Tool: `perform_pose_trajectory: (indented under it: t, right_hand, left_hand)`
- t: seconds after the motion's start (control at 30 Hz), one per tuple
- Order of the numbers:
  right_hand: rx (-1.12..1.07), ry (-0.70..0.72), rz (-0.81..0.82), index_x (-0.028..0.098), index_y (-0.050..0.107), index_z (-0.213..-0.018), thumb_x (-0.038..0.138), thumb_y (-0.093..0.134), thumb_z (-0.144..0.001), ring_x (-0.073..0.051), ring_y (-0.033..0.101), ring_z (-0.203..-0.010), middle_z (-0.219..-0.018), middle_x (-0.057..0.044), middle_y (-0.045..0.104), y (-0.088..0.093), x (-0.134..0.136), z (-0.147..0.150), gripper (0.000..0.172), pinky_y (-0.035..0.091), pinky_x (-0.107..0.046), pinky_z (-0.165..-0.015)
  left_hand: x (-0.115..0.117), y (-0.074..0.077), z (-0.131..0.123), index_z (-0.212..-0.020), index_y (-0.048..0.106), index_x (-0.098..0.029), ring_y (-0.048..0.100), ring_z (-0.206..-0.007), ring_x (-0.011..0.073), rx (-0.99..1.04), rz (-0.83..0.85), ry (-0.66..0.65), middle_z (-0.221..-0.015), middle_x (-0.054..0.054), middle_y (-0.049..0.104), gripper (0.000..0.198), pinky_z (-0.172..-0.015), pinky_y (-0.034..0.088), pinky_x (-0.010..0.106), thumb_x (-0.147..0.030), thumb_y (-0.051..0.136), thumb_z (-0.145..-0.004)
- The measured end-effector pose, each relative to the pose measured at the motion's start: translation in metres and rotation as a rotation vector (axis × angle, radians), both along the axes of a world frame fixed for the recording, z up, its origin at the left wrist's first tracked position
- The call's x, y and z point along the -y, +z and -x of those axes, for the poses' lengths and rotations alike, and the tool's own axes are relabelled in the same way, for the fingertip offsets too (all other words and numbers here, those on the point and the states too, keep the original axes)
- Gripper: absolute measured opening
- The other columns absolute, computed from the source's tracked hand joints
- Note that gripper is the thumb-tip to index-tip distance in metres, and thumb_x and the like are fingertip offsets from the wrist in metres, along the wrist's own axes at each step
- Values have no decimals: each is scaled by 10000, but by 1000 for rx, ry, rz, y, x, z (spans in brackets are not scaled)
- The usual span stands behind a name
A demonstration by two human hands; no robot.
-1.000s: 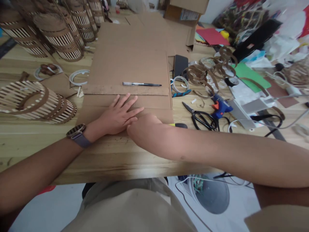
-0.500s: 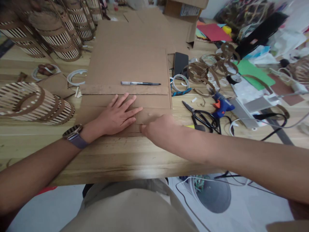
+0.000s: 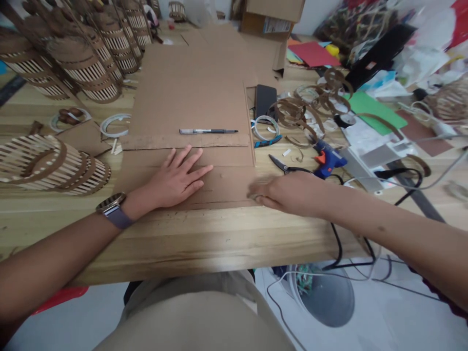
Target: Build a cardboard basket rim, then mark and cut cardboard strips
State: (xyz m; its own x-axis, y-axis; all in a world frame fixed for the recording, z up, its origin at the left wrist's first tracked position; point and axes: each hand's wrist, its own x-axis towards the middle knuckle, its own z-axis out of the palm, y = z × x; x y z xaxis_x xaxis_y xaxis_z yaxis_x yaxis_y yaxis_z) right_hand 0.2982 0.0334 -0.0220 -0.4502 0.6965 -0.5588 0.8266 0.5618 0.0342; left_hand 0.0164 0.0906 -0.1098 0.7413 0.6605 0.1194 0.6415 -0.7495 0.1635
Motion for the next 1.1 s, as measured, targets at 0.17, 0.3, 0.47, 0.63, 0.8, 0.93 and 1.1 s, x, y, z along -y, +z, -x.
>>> perform_pose_trajectory:
  t: [0.17,0.3,0.47,0.63,0.8,0.93,1.1]
  right_hand:
    - [-16,-37,-64,179,596,-1269,412,350,-1035,-234,697,-714,-930,-118,760,4,0,25,411,278,-263,-534]
    - [-48,58,-113,168,610,-1227,370,371,-1040,-244,706,-787,-911,-113,761,2,1,63,364,262,-279,-534]
    - [-17,72,-107,184,653,-1156,393,347,-1050,-251,720,-754,-821,-102,765,-3,-2,90,386,265,-282,-519]
    - [-22,115,-130,199,672,-1154,382,387,-1041,-278,733,-796,-898,-116,778,-7,-7,108,356,322,-291,-527]
    - [-4,159,-112,198,693,-1153,293,449,-1011,-278,733,-771,-867,-121,775,-9,-8,119,298,351,-292,-521]
    - [-15,184,-125,203,707,-1140,265,466,-996,-273,727,-703,-815,-109,773,-10,-8,121,287,356,-300,-505]
    - [61,159,-128,219,711,-1126,195,504,-966,-285,729,-665,-739,-83,762,-6,-6,129,263,363,-312,-494]
  left_hand:
    - [5,1,-30,-1469,494,-269,178,-1507,425,30,10,23,-1632,159,278,465,-1161,138,709,-402,433,-1028]
    - [0,10,-28,-1482,469,-196,149,-1517,407,72,70,-16,-1641,196,226,471,-1175,207,649,-356,363,-1052]
    - [-1,16,10,-1433,519,-142,178,-1514,393,79,-34,-32,-1605,207,313,483,-1179,222,633,-371,311,-1061]
    - [6,4,25,-1462,485,-134,229,-1501,394,-11,-55,-27,-1606,210,315,498,-1179,225,629,-382,362,-1048]
    - [7,-2,21,-1482,462,-151,248,-1497,385,-13,-81,-25,-1609,199,313,510,-1186,209,616,-398,363,-1047]
    - [7,-4,21,-1476,472,-149,247,-1498,383,16,-90,-30,-1608,197,318,507,-1193,192,611,-396,375,-1044]
    - [6,-9,22,-1465,487,-145,271,-1488,391,60,-118,-45,-1594,204,340,503,-1181,206,628,-397,384,-1042]
